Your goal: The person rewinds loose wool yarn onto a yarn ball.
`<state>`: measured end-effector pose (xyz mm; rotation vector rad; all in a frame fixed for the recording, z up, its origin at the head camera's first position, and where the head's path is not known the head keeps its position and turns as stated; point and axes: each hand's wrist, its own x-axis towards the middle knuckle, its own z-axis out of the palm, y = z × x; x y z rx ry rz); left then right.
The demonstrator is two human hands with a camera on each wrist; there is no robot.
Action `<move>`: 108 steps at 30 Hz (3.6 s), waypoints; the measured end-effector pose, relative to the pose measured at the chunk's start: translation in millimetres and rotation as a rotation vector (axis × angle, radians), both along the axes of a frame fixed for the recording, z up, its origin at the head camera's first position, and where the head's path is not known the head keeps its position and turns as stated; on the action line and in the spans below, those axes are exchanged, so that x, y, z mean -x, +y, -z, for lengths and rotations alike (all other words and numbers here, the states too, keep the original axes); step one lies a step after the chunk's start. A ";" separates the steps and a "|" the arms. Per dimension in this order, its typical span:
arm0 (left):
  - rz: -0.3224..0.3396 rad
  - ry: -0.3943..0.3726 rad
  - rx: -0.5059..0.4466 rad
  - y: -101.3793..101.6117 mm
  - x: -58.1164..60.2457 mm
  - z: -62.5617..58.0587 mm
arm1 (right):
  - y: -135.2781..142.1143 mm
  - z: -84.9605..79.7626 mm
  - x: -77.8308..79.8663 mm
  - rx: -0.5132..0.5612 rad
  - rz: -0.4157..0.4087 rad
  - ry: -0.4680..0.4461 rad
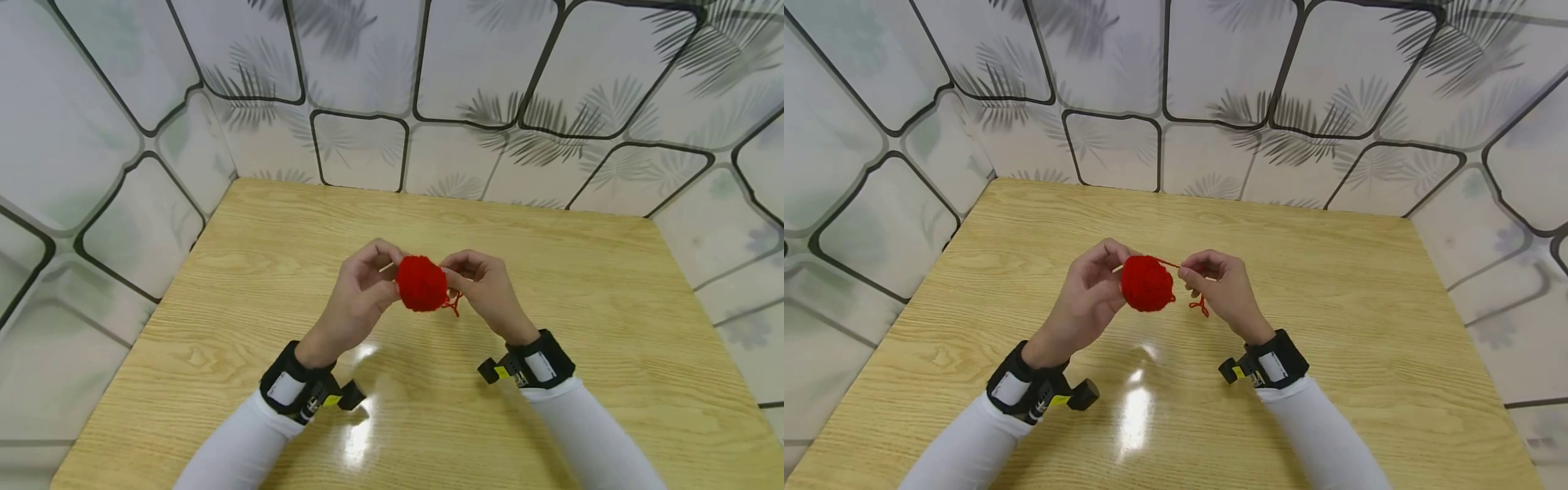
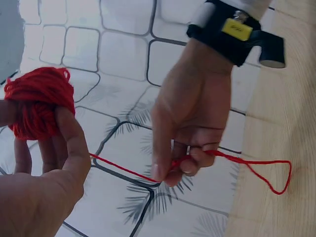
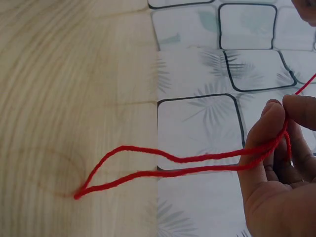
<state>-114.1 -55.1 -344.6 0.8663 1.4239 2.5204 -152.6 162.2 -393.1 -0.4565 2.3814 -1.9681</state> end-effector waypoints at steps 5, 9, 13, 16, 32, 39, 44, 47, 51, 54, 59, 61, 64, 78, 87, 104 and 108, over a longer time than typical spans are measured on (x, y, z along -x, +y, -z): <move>-0.097 -0.066 -0.050 -1.5 9.3 0.5 | -9.5 -4.9 -24.1 -0.074 -0.072 0.009; -0.187 -0.063 -0.028 -1.6 17.5 4.4 | -21.0 -22.2 -49.3 -0.170 -0.112 0.078; -0.274 -0.055 0.018 -0.2 25.1 12.2 | -26.0 -31.4 -68.5 -0.231 -0.111 0.192; -0.359 -0.016 0.085 0.9 29.7 18.9 | -27.0 -42.2 -77.9 -0.251 -0.116 0.270; -0.465 0.227 0.544 9.2 11.1 7.1 | -18.2 -102.7 -76.9 -0.174 -0.095 0.483; -0.395 0.269 0.670 7.8 5.0 9.9 | -15.4 -120.6 -67.0 -0.082 -0.031 0.510; -0.325 0.281 0.700 6.4 9.1 30.7 | -6.1 -116.1 -48.0 0.029 0.048 0.485; -0.277 0.287 0.698 5.2 8.7 38.2 | -1.9 -117.1 -38.5 0.045 0.081 0.494; -0.186 0.269 0.677 2.7 3.5 38.5 | 2.2 -116.6 -26.8 0.047 0.108 0.501; -0.111 0.248 0.648 0.3 -1.2 33.5 | 5.0 -112.1 -17.9 0.066 0.120 0.469; 0.022 0.220 0.557 -3.0 -7.6 20.3 | 9.8 -99.2 -2.9 0.113 0.132 0.417; 0.074 0.208 0.496 -4.0 -9.8 15.5 | 11.3 -92.8 2.5 0.129 0.127 0.397; 0.130 0.197 0.382 -5.2 -12.5 8.8 | 12.5 -82.6 7.6 0.114 0.122 0.351; 0.062 0.158 0.024 -3.4 -4.6 -13.9 | -7.6 -35.9 -23.1 -0.084 0.006 0.176; -0.232 0.071 0.009 2.4 8.2 -11.2 | -34.9 -38.4 -68.2 -0.226 -0.085 0.323; -0.503 0.231 0.418 7.7 0.4 -10.6 | -35.4 -94.3 -85.7 -0.196 0.003 0.684; -0.456 0.219 0.468 7.5 -2.7 -10.4 | -32.3 -107.5 -81.4 -0.163 0.016 0.680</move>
